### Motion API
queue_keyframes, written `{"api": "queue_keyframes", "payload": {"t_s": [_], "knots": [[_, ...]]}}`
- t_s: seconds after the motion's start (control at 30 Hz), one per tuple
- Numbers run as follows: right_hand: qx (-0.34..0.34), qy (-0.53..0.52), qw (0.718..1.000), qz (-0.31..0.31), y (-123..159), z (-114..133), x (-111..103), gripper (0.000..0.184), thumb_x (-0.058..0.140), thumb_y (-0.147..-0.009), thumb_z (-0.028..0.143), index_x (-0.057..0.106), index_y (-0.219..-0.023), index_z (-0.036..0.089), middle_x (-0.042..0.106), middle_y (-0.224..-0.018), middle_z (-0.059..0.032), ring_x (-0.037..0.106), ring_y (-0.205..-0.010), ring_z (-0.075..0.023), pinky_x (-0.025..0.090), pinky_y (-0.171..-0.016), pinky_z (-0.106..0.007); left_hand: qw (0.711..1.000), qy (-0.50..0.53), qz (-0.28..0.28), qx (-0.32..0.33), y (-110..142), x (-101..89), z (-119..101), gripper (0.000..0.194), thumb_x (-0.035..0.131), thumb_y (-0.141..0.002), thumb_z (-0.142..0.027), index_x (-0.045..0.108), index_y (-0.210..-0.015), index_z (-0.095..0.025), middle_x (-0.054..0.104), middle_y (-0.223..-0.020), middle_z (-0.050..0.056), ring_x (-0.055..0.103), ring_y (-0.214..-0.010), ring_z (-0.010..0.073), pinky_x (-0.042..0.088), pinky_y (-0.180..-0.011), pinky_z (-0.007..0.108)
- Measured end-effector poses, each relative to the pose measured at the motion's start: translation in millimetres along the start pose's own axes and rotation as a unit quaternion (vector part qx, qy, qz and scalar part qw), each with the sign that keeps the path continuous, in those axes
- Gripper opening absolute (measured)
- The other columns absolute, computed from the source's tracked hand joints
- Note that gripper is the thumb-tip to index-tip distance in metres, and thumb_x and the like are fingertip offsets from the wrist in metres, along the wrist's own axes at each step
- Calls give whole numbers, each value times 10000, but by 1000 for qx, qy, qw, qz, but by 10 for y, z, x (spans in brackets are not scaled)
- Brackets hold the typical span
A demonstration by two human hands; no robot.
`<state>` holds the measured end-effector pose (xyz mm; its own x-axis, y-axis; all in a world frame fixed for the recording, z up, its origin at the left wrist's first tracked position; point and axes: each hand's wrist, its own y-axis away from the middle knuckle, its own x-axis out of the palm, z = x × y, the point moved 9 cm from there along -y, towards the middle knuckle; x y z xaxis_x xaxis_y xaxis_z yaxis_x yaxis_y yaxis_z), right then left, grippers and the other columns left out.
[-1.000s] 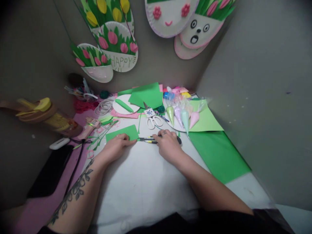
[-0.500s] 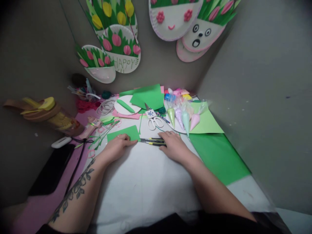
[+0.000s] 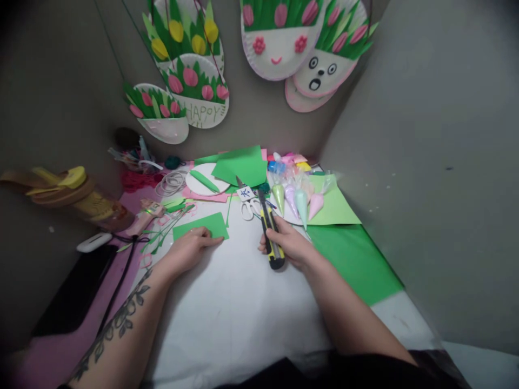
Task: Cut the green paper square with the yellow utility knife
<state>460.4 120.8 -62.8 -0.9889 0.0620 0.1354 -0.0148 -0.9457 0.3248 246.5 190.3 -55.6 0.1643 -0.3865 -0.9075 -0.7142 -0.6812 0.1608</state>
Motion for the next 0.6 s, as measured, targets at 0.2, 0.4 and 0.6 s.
{"api": "queue_keyframes", "payload": {"t_s": [0.2,0.4,0.6], "knots": [[-67,36,997,1,-16,37,125,323,557,-859,482,437,-1029,235,587,-758,38,567,-537,-108,466,-489,-253,1000,4,-5,-3,0,18,16,449,383,-906,-164,644,-1220,-350,564,-957,42,491,-886,195,351,-759,285],[-55,137,989,-16,-2,72,94,358,481,-868,583,405,-848,233,568,-639,62,538,-440,-95,391,-384,-196,999,26,-18,5,2,19,30,418,400,-908,-201,655,-1200,-360,568,-957,42,495,-891,205,356,-759,295],[-18,164,985,-50,-35,4,-22,462,452,-824,686,428,-830,225,544,-561,58,535,-397,-113,383,-352,-200,999,31,-15,-7,4,22,44,392,399,-922,-234,663,-1193,-337,572,-955,43,484,-900,204,360,-778,290]]}}
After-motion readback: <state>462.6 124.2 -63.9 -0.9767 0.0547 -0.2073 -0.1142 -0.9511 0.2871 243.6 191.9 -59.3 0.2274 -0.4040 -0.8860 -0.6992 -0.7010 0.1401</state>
